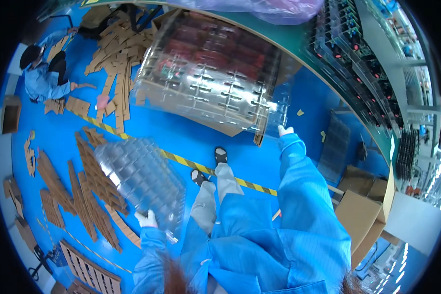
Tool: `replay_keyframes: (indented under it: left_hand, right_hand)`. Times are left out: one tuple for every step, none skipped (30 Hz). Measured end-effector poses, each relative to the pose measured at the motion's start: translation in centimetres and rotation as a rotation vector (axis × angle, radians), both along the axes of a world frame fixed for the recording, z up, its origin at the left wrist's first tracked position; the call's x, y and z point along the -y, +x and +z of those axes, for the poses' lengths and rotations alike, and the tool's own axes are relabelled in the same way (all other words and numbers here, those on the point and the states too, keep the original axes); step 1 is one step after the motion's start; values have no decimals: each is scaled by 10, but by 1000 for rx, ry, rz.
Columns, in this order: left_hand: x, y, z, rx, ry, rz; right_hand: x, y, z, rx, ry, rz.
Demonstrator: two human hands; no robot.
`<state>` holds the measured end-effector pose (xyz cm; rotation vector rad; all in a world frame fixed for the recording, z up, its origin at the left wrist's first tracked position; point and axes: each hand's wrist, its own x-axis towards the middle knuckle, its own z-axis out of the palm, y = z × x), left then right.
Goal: Packaging electronic circuit boards and components into boxes with protective dividers and bubble wrap.
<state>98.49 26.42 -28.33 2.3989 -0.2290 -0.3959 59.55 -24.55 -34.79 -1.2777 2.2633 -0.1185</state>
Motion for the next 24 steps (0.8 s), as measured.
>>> replay_keyframes:
  left_hand:
    - [3, 0, 0, 6, 7, -13]
    - [7, 0, 0, -64, 47, 40]
    - [7, 2, 6, -132, 95, 96]
    - [8, 3, 12, -199, 140, 155]
    - [9, 4, 18, -265, 183, 217]
    - [22, 1, 34, -349, 149, 241]
    - [35, -1, 51, -427, 110, 275]
    - [26, 1, 51, -400, 110, 308]
    - [13, 1, 38, -272, 78, 199]
    - [9, 0, 26, -155, 40, 79]
    - [13, -1, 22, -151, 12, 76]
    - [17, -1, 18, -147, -17, 73]
    - [18, 0, 13, -139, -29, 94]
    - [10, 3, 11, -171, 19, 102]
    - [2, 4, 9, -207, 67, 110]
    - [-3, 5, 6, -201, 59, 135]
    - [-7, 5, 3, -208, 70, 154]
    - [-8, 7, -1, -220, 77, 162]
    - [-10, 8, -4, -229, 88, 171]
    - [-13, 9, -4, -240, 100, 179]
    - [-13, 10, -4, -245, 94, 179]
    - [-13, 12, -2, -240, 84, 181]
    - [-13, 13, -1, -237, 76, 181]
    - [-15, 15, 0, -235, 67, 179]
  right_hand:
    - [4, -6, -7, 6, 7, -13]
    - [10, -10, -15, 122, 0, -61]
    - [11, -11, -20, 238, -2, -108]
    - [12, -12, -24, 354, -6, -155]
    - [11, -13, -27, 469, -14, -200]
    - [10, -11, -20, 504, 3, -187]
    - [9, -4, -2, 546, 23, -165]
    - [7, 9, 15, 572, 44, -138]
    - [3, 19, 32, 768, -14, -75]
    - [2, 18, 46, 955, -87, -17]
    - [3, 9, 44, 1007, -74, -45]
    - [2, 1, 37, 1059, -60, -72]
    - [-3, -3, 29, 1342, -77, -176]
    - [-11, 14, 43, 1411, -62, -167]
    - [-20, 32, 60, 1478, -46, -161]
    - [-29, 46, 78, 1478, -4, -164]
    - [-37, 57, 93, 1476, 36, -167]
    - [-43, 62, 107, 1478, 39, -148]
    - [-48, 65, 117, 1512, 63, -171]
    - [-53, 67, 122, 1545, 86, -197]
    - [-57, 63, 123, 1586, 143, -149]
    - [-61, 58, 123, 1625, 199, -101]
    - [-66, 58, 126, 1619, 194, -101]
    - [-74, 60, 127, 1613, 203, -109]
